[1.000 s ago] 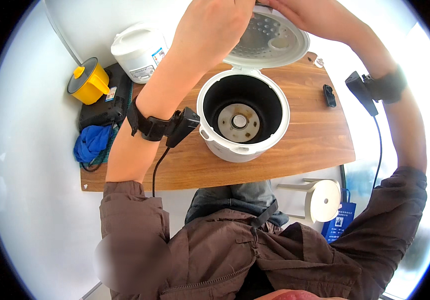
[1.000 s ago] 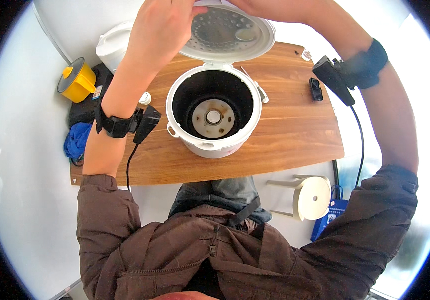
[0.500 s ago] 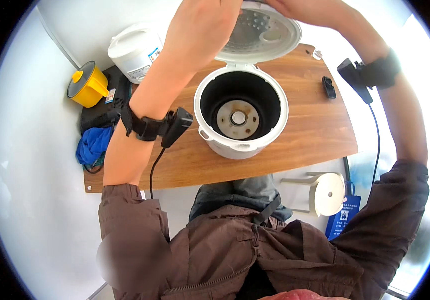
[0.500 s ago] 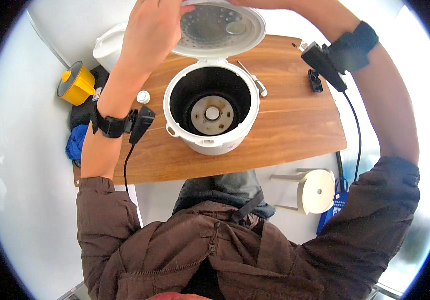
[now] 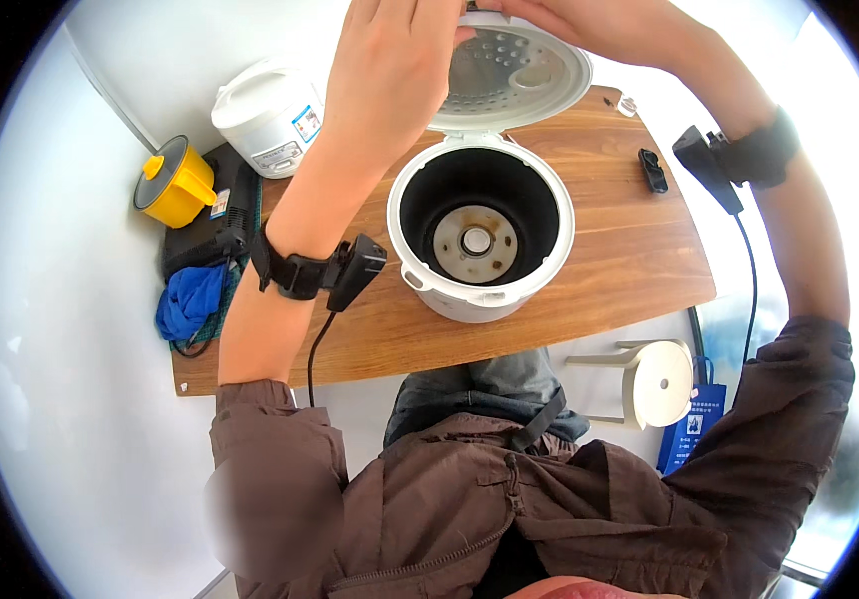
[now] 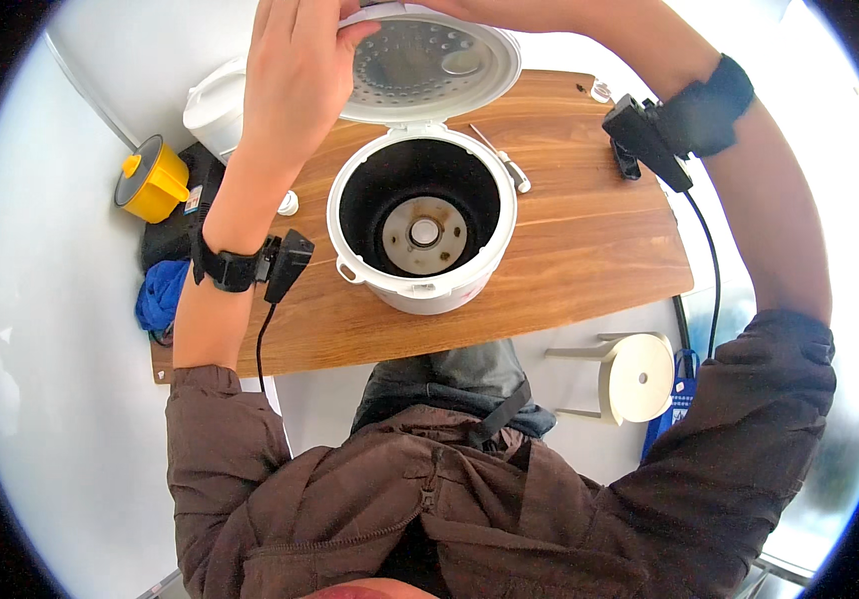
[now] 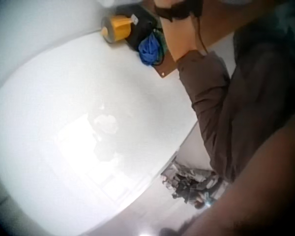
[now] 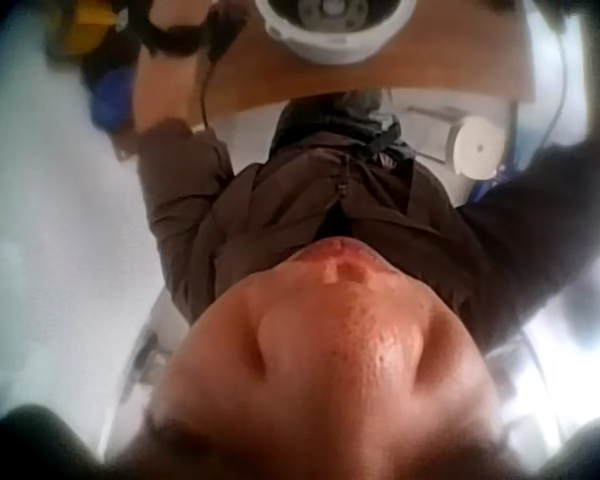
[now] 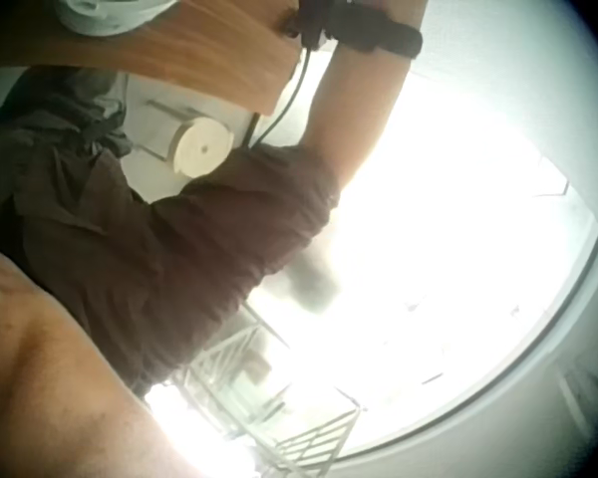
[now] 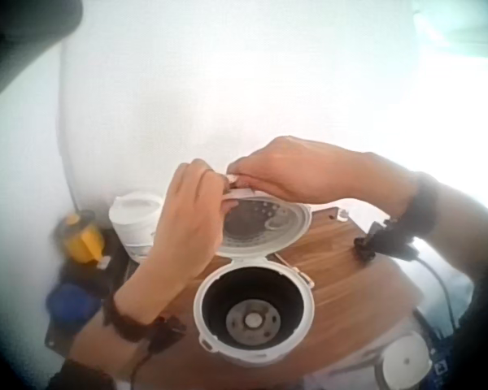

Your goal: The person disassembles a white rice cooker using a screwdriver. They remove the lid, unscrew the back panel, and detach the power cord. The person then reassembles the cooker by replacing the back panel and lid.

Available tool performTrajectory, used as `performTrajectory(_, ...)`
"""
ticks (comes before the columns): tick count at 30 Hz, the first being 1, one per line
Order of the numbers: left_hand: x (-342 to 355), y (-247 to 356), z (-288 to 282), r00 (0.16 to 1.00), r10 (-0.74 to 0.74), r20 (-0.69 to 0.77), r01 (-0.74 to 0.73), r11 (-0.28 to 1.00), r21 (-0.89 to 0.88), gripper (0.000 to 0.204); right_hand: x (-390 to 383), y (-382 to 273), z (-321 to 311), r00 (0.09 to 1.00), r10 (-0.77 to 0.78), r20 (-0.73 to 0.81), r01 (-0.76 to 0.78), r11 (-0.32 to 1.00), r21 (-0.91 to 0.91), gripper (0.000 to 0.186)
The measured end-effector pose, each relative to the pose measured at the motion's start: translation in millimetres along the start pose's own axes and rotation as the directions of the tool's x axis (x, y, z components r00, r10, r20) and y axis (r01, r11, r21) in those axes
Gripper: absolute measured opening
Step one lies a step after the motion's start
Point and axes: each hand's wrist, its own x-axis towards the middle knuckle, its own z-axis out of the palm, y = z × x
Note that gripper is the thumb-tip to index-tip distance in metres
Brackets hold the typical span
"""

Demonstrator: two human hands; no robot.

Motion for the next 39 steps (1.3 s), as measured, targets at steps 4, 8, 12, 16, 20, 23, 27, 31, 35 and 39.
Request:
performTrajectory(4, 1.7, 3.8, -2.9, 0.999, 0.003, -0.044, -0.002, 0.999, 0.040, 0.029, -2.5, -5.1, -1.0, 0.998, 0.061, 0.019, -0.062, 0.997, 0.052, 0.027)
performTrajectory(8, -2.1, 6.2, -1.0, 0.998, 0.006, -0.063, 0.000, 0.996, 0.094, 0.032, -7.2, 8.0, 12.7, 0.993, 0.041, -0.109, -0.028, 0.992, 0.119, 0.030)
performTrajectory(12, -11.7, 10.2, 0.0, 0.991, -0.037, -0.127, 0.048, 0.996, 0.081, 0.038, -13.6, -0.7, 16.5, 0.981, 0.116, -0.155, -0.086, 0.978, 0.188, 0.032)
performTrajectory(16, -36.3, 2.8, -5.0, 0.971, -0.158, -0.182, 0.157, 0.987, -0.019, 0.043, -25.1, -19.1, 26.6, 0.961, 0.218, -0.170, -0.154, 0.933, 0.324, 0.031)
performTrajectory(20, -84.5, -3.4, -17.1, 0.919, -0.394, 0.018, 0.384, 0.881, -0.276, 0.086, -44.6, -53.2, 31.6, 0.948, 0.206, -0.242, -0.154, 0.964, 0.214, 0.032)
performTrajectory(23, -127.6, 2.5, -5.0, 0.802, -0.572, 0.173, 0.543, 0.575, -0.612, 0.085, -65.5, -53.3, 64.9, 0.940, 0.139, -0.311, -0.125, 0.990, 0.064, 0.041)
performTrajectory(27, -171.9, 10.8, 10.1, 0.783, -0.534, 0.321, 0.580, 0.439, -0.686, 0.076, -74.5, -86.0, 96.7, 0.888, 0.093, -0.450, -0.081, 0.996, 0.047, 0.061)
performTrajectory(31, -183.4, 25.6, 11.6, 0.631, -0.589, 0.504, 0.599, -0.043, -0.800, 0.077, -91.3, -99.9, 124.7, 0.855, 0.152, -0.496, -0.140, 0.988, 0.062, 0.056)
performTrajectory(35, -207.4, 36.9, 8.5, 0.614, -0.589, 0.526, 0.539, -0.173, -0.824, 0.072, -105.5, -103.7, 167.3, 0.803, 0.191, -0.564, -0.141, 0.981, 0.131, 0.053)
performTrajectory(39, -219.9, 49.6, 19.2, 0.543, -0.650, 0.532, 0.611, -0.129, -0.781, 0.112, -110.3, -106.2, 199.0, 0.775, 0.222, -0.592, -0.122, 0.971, 0.204, 0.049)
